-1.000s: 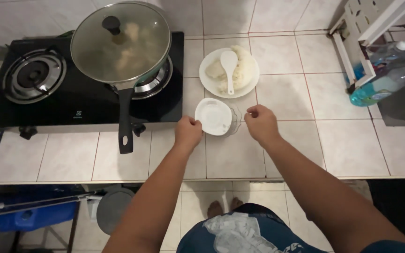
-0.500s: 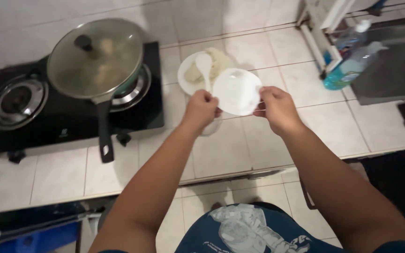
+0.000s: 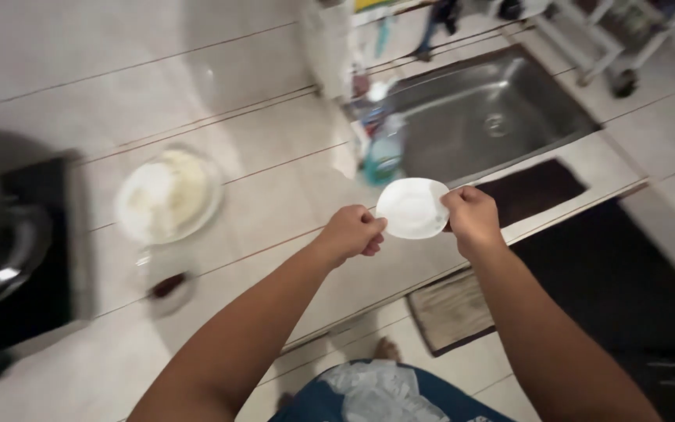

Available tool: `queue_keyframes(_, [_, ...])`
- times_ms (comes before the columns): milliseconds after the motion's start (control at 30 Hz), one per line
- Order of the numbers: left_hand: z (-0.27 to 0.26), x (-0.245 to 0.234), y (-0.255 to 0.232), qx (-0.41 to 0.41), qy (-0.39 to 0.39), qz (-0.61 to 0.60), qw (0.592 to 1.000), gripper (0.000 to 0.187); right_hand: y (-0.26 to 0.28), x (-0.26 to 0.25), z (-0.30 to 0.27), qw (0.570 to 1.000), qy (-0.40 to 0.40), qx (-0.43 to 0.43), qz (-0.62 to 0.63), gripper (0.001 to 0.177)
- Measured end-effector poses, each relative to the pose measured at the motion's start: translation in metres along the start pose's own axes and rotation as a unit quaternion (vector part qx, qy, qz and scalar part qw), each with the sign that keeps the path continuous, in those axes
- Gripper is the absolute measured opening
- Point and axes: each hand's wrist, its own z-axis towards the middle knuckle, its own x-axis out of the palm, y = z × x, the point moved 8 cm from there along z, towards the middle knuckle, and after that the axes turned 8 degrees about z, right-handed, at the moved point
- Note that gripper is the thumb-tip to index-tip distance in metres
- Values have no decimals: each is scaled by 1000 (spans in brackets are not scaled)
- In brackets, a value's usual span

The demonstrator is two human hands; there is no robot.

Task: Set the dining table with soup, rice, water, and accessories.

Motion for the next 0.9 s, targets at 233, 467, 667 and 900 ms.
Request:
queue_keyframes(233, [155, 70, -8, 9, -48, 89, 995, 33, 11, -82, 140, 994, -64, -9, -89, 15])
queue_keyframes(467, [235, 93, -8, 261, -147, 407, 863, 17, -105, -72, 311, 977, -44, -44, -203, 31])
queue_keyframes(667, [205, 78, 0, 127, -131, 304, 935, 21, -104, -87, 339, 904, 14, -52, -424, 25])
queue_keyframes(900, [137, 54, -2, -22, -94, 244, 965, 24, -211, -38, 411, 827, 141, 77, -539, 28])
